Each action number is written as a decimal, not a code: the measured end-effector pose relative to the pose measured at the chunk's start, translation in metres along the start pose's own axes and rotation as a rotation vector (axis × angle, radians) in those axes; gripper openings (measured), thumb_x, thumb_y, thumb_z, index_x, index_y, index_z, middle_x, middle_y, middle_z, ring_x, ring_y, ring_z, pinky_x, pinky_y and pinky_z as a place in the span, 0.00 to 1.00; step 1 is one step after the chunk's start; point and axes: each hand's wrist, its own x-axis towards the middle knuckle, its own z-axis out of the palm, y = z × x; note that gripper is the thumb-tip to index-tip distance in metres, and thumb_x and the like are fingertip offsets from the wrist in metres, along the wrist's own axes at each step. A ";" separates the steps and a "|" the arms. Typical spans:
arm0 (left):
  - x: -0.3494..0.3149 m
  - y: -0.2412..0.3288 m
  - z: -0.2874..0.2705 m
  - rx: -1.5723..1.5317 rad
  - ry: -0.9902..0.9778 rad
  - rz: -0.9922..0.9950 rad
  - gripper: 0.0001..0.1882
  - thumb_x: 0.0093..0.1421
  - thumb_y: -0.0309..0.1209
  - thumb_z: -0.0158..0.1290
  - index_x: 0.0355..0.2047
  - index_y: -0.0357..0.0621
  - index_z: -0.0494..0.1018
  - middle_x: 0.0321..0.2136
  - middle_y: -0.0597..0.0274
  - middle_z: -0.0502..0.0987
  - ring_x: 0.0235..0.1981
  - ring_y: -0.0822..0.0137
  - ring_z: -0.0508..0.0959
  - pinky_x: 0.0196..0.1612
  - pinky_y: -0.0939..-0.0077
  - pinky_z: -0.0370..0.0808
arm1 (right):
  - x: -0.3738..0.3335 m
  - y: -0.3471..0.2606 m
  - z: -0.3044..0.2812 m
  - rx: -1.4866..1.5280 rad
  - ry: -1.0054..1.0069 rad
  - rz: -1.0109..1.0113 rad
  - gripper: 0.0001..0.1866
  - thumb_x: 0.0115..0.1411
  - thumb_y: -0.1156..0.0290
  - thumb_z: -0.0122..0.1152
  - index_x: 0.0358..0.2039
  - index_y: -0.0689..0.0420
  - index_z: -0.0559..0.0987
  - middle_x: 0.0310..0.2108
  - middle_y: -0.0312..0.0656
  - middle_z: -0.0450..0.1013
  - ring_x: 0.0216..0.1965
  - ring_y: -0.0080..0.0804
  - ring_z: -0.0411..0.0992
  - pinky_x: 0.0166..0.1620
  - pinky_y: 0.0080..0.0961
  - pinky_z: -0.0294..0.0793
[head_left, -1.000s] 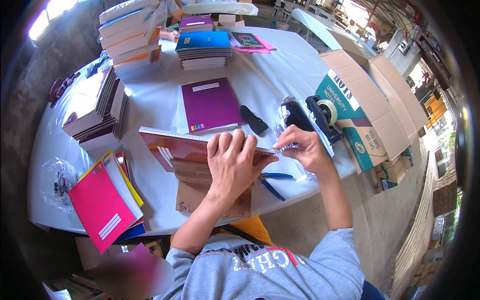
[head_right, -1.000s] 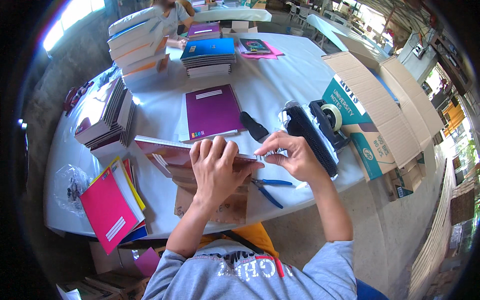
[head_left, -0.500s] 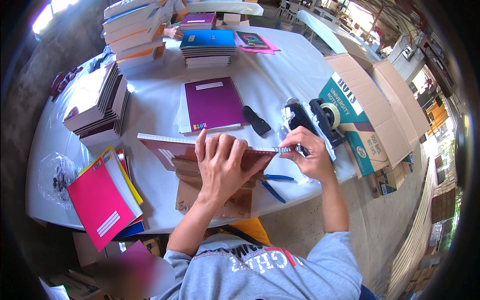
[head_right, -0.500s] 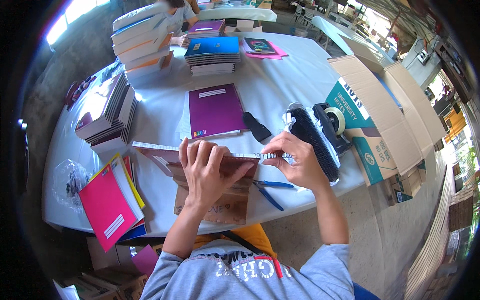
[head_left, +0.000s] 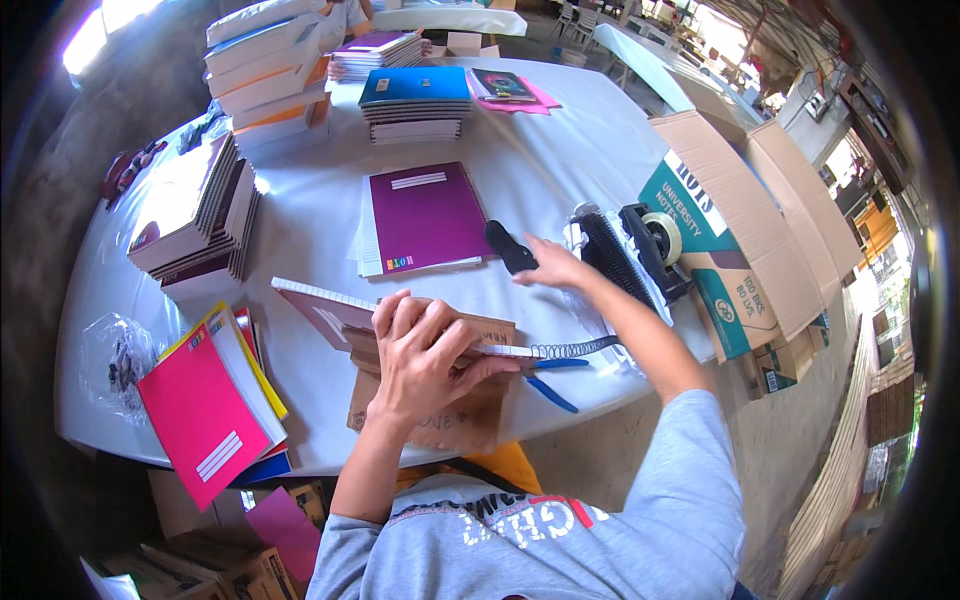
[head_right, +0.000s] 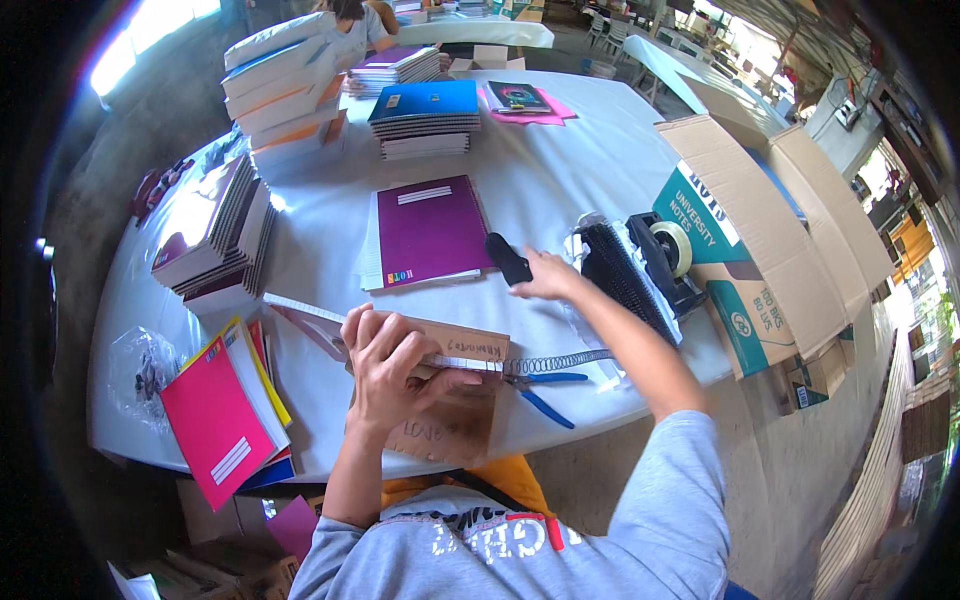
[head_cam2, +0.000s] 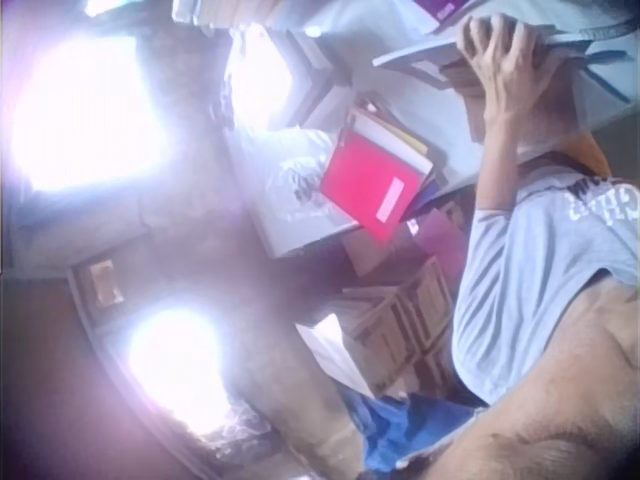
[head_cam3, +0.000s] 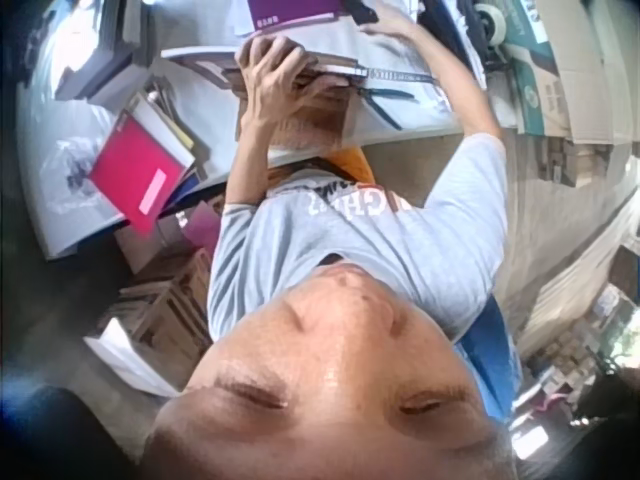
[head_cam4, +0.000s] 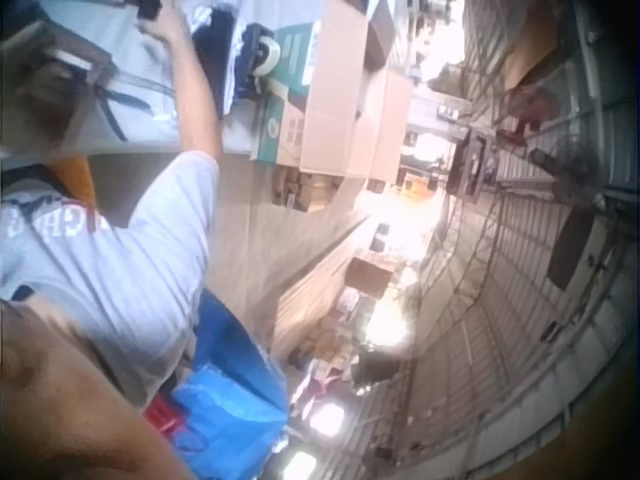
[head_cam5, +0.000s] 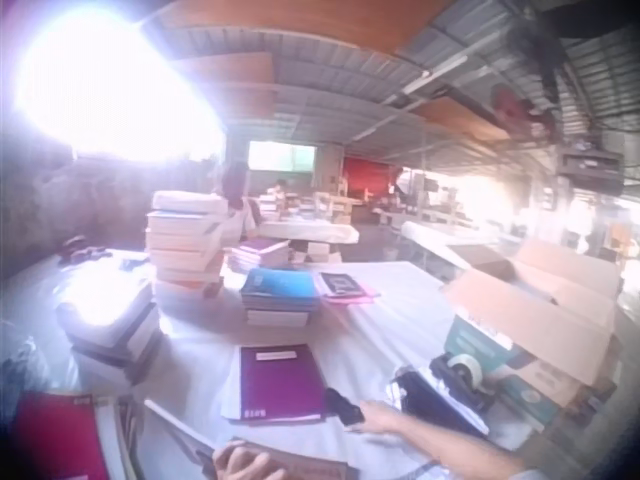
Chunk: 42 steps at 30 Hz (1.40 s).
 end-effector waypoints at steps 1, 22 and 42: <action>0.002 -0.001 0.000 -0.049 -0.019 0.029 0.22 0.35 0.54 0.64 0.20 0.52 0.70 0.24 0.68 0.69 0.33 0.64 0.68 0.51 0.60 0.57 | 0.005 0.016 0.018 0.048 0.037 -0.018 0.48 0.35 0.52 0.70 0.56 0.59 0.62 0.51 0.58 0.63 0.53 0.56 0.62 0.55 0.43 0.63; -0.006 0.027 -0.001 0.020 -0.024 -0.164 0.23 0.41 0.54 0.61 0.19 0.48 0.68 0.26 0.61 0.67 0.40 0.62 0.71 0.61 0.51 0.39 | -0.119 -0.093 -0.082 0.946 -0.140 -0.751 0.05 0.48 0.69 0.64 0.21 0.56 0.80 0.23 0.39 0.68 0.27 0.31 0.69 0.31 0.21 0.67; -0.011 0.026 0.002 0.050 0.104 -0.171 0.20 0.42 0.51 0.62 0.17 0.51 0.68 0.26 0.62 0.68 0.44 0.61 0.71 0.62 0.50 0.38 | -0.126 -0.104 -0.101 1.045 -0.070 -0.898 0.03 0.41 0.75 0.67 0.21 0.55 0.82 0.20 0.37 0.66 0.25 0.26 0.67 0.30 0.20 0.69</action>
